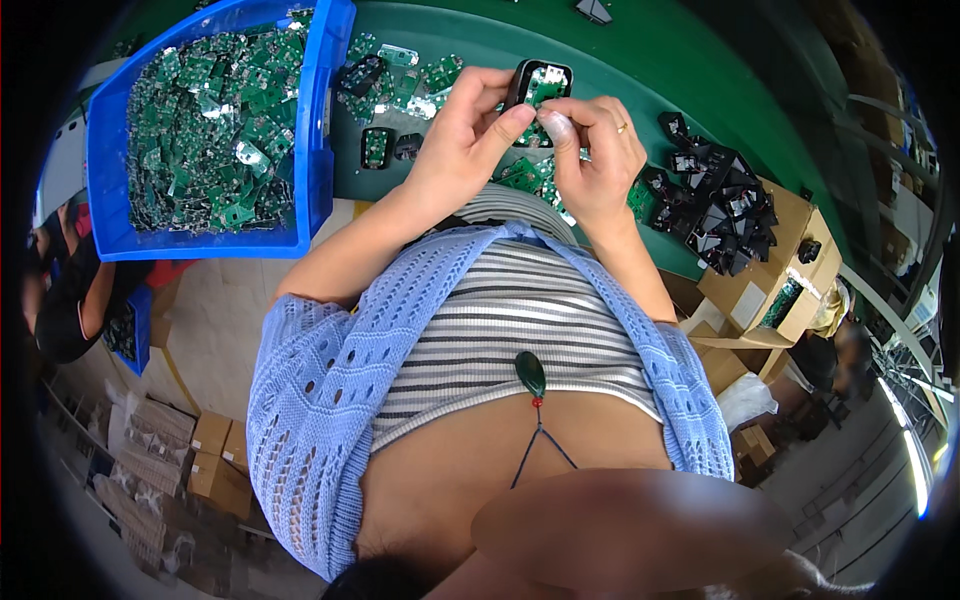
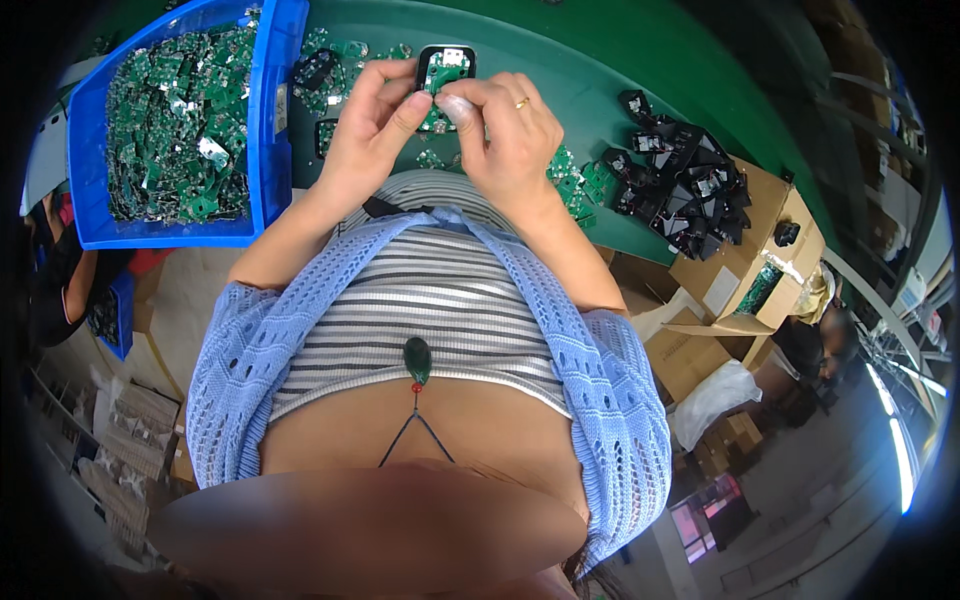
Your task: The person picks up a circuit board and a black plastic housing, fits the board into the housing by hand, and then places the assembled unit onto the green work surface.
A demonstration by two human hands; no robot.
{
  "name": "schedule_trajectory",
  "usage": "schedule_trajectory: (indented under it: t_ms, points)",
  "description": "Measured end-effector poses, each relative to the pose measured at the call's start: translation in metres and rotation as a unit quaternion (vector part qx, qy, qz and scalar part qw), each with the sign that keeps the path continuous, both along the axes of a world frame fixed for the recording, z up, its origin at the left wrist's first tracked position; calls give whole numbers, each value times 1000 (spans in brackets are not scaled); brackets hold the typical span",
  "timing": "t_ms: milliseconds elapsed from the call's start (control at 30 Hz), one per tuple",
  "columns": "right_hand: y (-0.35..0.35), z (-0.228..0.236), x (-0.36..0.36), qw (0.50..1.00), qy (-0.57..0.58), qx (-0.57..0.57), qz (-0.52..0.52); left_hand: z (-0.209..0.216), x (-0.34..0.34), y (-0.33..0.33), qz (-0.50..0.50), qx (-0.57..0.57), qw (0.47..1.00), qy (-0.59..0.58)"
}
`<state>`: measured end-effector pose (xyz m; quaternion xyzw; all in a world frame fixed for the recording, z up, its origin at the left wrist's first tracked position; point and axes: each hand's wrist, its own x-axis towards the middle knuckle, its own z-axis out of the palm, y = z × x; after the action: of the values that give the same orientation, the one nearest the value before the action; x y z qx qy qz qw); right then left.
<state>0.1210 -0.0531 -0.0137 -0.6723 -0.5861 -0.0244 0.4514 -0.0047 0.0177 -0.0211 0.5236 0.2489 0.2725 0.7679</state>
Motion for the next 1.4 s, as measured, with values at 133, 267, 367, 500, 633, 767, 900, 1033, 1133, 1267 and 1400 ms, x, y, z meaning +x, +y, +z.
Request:
schedule_trajectory:
  t_ms: [133,267,367,500,633,767,900,1033,1133,1267,1400]
  points:
    - [9,-10,6,999,-30,-7,-11,-7,4,9,0,-16,1000,17]
    - [18,-13,11,999,-49,-3,-15,-11,11,16,12,-24,1000,2]
    - [22,-20,18,997,-69,-23,-19,-18,13,23,-25,-21,998,51]
    - [23,-23,23,995,-64,-73,16,-24,19,26,6,-101,992,72]
    - [24,-27,29,997,-36,-66,2,-17,25,33,11,-127,988,90]
    - [26,-22,28,997,-33,-64,6,-24,25,33,11,-111,991,77]
    - [28,-21,29,997,-46,-66,12,-19,26,32,16,-70,995,68]
    - [27,-20,30,993,-79,-90,23,-20,26,28,31,-65,996,58]
    - [25,-24,35,990,-66,-115,44,-29,30,28,37,-72,995,55]
    - [28,-38,42,953,278,-114,-44,-79,52,53,16,-171,983,61]
    - [42,-51,64,939,326,-87,-59,-132,105,85,45,-73,992,89]
